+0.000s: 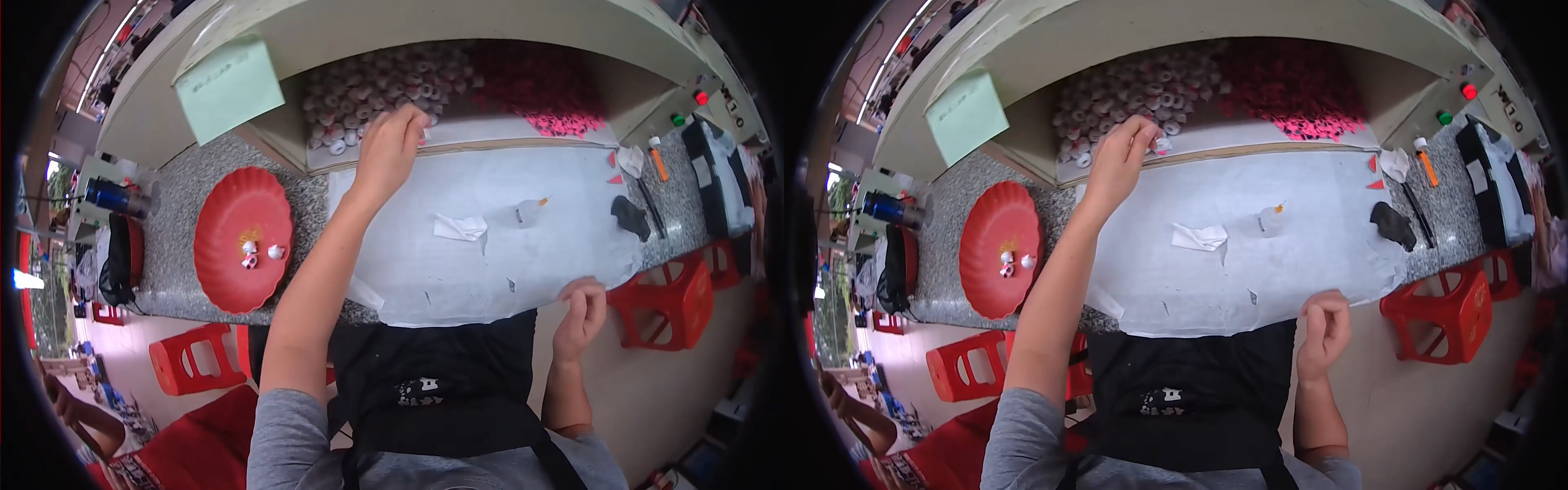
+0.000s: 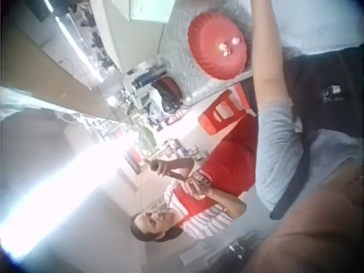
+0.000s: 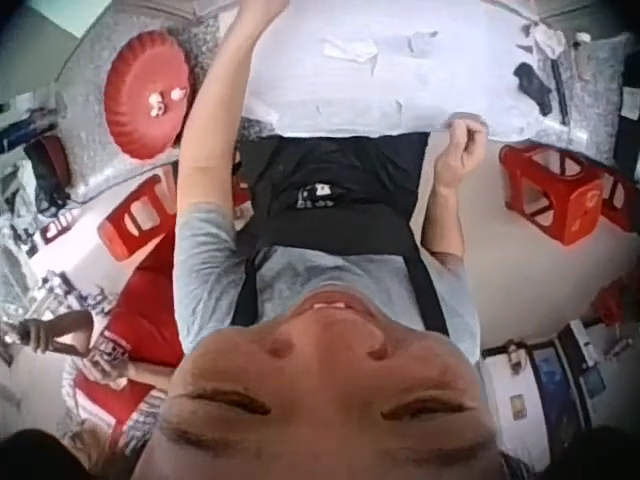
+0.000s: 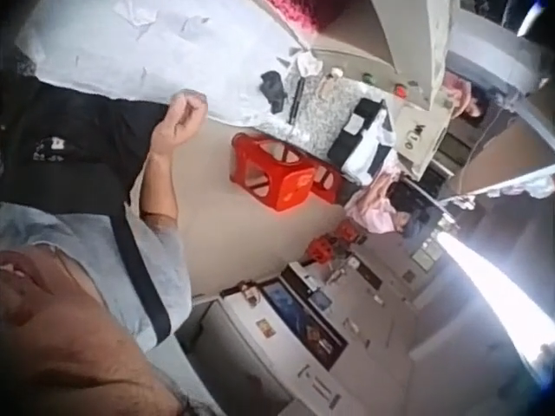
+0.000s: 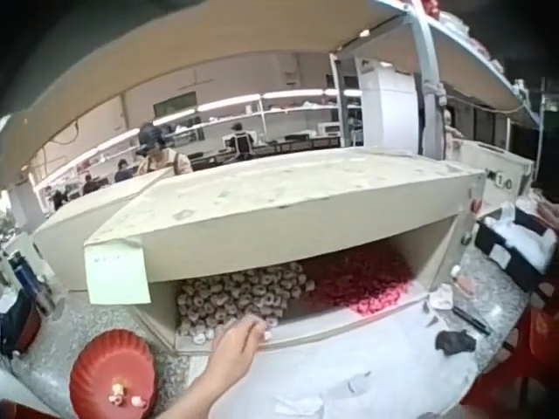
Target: Applying glue to small toy components and joining them together.
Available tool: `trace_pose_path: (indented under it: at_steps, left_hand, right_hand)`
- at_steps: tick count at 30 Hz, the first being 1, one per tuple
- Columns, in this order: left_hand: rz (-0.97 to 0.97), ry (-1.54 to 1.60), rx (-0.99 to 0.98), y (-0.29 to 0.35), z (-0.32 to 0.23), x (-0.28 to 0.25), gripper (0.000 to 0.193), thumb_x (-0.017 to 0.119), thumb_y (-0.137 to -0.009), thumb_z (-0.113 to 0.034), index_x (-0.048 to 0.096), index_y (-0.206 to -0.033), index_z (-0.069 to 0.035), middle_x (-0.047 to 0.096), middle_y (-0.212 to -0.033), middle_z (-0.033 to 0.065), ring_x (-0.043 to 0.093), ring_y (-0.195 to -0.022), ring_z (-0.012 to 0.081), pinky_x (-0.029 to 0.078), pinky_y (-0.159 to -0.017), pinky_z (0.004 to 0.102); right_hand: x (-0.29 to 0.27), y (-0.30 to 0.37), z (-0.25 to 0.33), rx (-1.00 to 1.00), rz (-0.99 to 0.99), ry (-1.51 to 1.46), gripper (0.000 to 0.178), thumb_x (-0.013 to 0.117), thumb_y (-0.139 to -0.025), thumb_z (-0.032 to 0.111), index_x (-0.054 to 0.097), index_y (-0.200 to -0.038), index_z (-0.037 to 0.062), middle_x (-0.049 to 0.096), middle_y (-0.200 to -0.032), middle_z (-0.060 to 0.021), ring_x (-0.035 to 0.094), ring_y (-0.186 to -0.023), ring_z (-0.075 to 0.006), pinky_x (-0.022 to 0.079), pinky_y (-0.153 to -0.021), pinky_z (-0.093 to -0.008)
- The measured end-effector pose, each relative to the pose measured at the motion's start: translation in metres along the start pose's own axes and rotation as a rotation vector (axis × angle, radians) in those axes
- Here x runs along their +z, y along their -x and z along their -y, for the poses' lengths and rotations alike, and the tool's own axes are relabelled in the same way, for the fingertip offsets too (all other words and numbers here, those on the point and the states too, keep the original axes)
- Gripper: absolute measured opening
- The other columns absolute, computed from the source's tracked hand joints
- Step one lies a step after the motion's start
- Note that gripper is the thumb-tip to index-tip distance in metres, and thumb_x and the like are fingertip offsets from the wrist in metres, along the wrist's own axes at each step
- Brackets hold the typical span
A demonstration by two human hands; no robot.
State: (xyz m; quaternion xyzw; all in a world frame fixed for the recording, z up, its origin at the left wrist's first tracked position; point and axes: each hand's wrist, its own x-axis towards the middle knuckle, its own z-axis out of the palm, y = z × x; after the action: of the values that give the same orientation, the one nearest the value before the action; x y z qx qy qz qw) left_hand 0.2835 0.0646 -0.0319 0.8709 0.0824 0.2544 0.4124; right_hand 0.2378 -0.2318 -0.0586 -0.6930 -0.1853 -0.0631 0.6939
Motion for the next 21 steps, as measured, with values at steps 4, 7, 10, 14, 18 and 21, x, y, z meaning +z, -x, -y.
trace_pose_path:
  at_steps: [4,7,10,14,18,21]
  left_hand:
    - [0.057,-0.393,0.195,-0.045,-0.003,0.034,0.014,0.046,-0.076,-0.018,0.056,-0.077,-0.008,0.056,-0.075,0.0102,0.052,-0.074,0.0252,0.038,-0.067,0.0340]
    - [0.068,-0.732,0.311,-0.080,0.018,0.061,0.015,0.047,-0.074,-0.019,0.059,-0.080,-0.012,0.056,-0.085,0.0087,0.050,-0.086,0.0225,0.035,-0.079,0.0349]
    - [-0.001,-0.994,0.463,-0.101,0.035,0.088,0.019,0.048,-0.073,-0.022,0.060,-0.083,-0.012,0.054,-0.094,0.0075,0.047,-0.095,0.0205,0.032,-0.086,0.0351]
    - [-0.127,-1.047,0.486,-0.114,0.052,0.112,0.027,0.046,-0.073,-0.026,0.059,-0.086,-0.006,0.052,-0.098,0.0085,0.043,-0.099,0.0222,0.032,-0.086,0.0367]
    - [0.031,-1.032,0.390,-0.114,0.046,0.110,0.027,0.043,-0.076,-0.025,0.059,-0.087,-0.006,0.051,-0.101,0.0101,0.045,-0.097,0.0235,0.033,-0.085,0.0373]
    - [-0.136,-0.974,0.321,-0.115,0.052,0.119,0.026,0.042,-0.076,-0.022,0.059,-0.087,-0.006,0.052,-0.099,0.0113,0.047,-0.094,0.0248,0.034,-0.083,0.0390]
  right_hand:
    - [0.014,-0.030,-0.011,0.043,0.081,0.139,0.025,0.046,-0.075,0.005,0.041,-0.098,0.0011,0.044,-0.097,-0.0089,0.043,-0.090,-0.0157,0.034,-0.078,-0.0271]
    - [0.027,-0.044,-0.023,0.034,0.201,0.233,0.040,0.051,-0.072,0.005,0.037,-0.110,0.0011,0.040,-0.112,-0.0105,0.038,-0.104,-0.0195,0.032,-0.084,-0.0309]
    - [0.038,-0.049,-0.032,0.023,0.238,0.261,0.046,0.052,-0.070,0.004,0.035,-0.113,0.0007,0.039,-0.114,-0.0108,0.038,-0.106,-0.0212,0.031,-0.086,-0.0312]
    - [0.041,-0.050,-0.040,0.003,0.256,0.293,0.046,0.052,-0.070,0.003,0.035,-0.113,0.0006,0.043,-0.112,-0.0110,0.042,-0.102,-0.0207,0.032,-0.086,-0.0298]
    - [0.044,-0.055,-0.041,0.016,0.220,0.312,0.046,0.052,-0.071,0.002,0.035,-0.113,0.0009,0.045,-0.110,-0.0108,0.044,-0.100,-0.0200,0.032,-0.085,-0.0297]
    - [0.051,-0.056,-0.039,0.053,0.176,0.319,0.037,0.051,-0.072,0.002,0.038,-0.107,0.0002,0.050,-0.104,-0.0102,0.047,-0.095,-0.0187,0.034,-0.083,-0.0284]
